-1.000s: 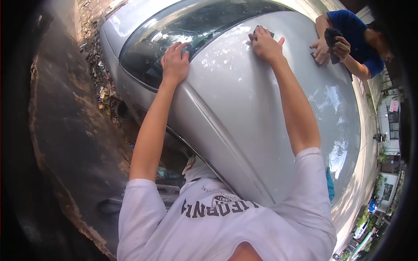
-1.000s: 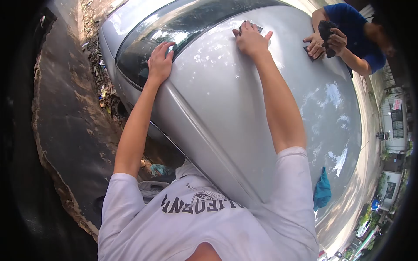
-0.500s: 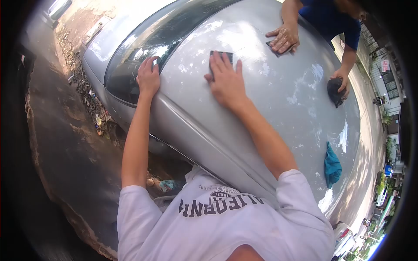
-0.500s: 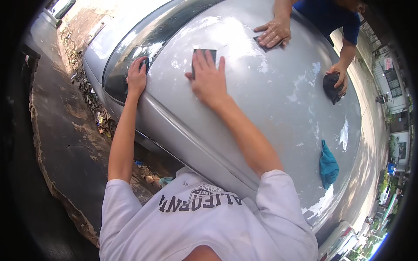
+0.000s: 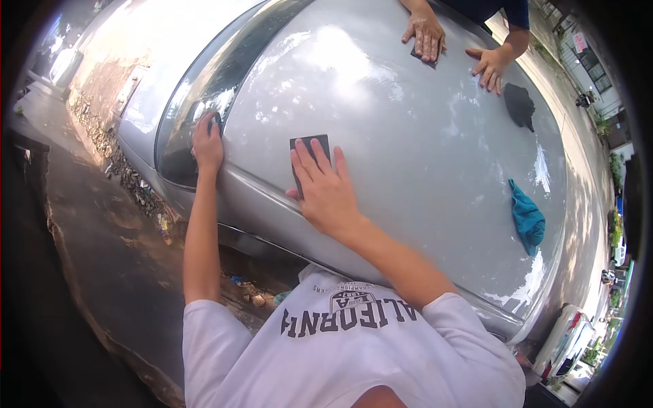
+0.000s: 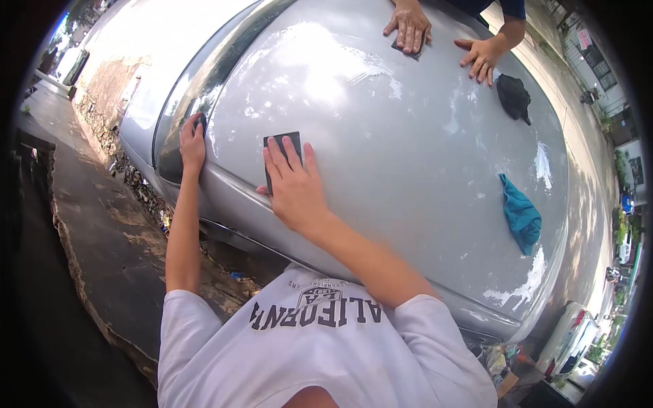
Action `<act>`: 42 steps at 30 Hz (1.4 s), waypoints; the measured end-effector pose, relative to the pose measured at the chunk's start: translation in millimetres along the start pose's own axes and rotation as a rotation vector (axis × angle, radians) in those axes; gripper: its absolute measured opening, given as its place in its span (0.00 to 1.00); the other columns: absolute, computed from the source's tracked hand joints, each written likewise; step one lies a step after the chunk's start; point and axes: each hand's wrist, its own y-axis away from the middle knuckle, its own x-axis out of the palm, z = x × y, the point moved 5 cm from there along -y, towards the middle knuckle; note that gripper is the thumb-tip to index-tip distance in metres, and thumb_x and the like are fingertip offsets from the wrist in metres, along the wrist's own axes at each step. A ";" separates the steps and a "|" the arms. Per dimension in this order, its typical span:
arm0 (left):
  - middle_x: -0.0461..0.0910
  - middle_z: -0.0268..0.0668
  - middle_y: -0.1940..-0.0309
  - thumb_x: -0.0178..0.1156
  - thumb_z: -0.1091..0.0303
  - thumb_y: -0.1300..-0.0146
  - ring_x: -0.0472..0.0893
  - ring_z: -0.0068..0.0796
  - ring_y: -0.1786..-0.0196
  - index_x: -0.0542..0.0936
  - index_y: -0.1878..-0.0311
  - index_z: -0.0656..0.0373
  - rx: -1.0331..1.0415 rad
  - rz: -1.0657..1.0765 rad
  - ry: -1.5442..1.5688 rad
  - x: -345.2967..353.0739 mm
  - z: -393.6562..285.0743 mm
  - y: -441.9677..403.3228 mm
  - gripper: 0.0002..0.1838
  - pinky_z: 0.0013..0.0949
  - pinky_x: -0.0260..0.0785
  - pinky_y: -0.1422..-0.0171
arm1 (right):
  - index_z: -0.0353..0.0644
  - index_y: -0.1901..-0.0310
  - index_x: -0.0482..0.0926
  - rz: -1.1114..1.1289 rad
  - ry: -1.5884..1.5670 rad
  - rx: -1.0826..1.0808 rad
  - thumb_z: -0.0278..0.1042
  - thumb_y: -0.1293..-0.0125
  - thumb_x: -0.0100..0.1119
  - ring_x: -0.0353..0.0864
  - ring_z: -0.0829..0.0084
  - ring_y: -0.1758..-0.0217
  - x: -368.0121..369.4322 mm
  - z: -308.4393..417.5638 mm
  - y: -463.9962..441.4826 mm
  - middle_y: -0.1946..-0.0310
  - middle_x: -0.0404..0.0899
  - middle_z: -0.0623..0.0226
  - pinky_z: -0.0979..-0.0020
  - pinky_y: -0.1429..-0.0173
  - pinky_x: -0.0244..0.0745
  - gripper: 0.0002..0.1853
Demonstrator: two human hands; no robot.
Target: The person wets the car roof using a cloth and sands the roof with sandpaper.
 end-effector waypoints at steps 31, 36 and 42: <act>0.76 0.38 0.39 0.57 0.54 0.34 0.70 0.44 0.32 0.80 0.43 0.38 -0.199 -0.057 -0.144 -3.1 -14.8 3.3 0.17 0.52 0.59 0.29 | 0.41 0.25 0.59 0.009 0.241 0.132 0.49 0.23 0.43 0.51 0.59 0.19 -3.3 -79.3 -67.4 0.22 0.55 0.64 0.35 0.22 0.40 0.31; 0.74 0.37 0.36 0.58 0.55 0.34 0.69 0.44 0.30 0.80 0.43 0.41 -0.179 -0.074 -0.073 -2.9 -7.3 7.1 0.17 0.52 0.60 0.28 | 0.42 0.26 0.61 0.245 0.037 -0.262 0.52 0.25 0.46 0.51 0.61 0.19 41.9 75.5 -26.8 0.22 0.55 0.66 0.35 0.21 0.37 0.33; 0.74 0.37 0.36 0.58 0.54 0.33 0.69 0.43 0.30 0.80 0.42 0.40 -0.200 -0.057 -0.049 -3.7 -6.1 5.8 0.17 0.51 0.58 0.27 | 0.42 0.27 0.64 0.012 0.142 0.130 0.50 0.24 0.43 0.53 0.64 0.19 -1.8 -108.4 -106.7 0.23 0.57 0.66 0.34 0.22 0.36 0.30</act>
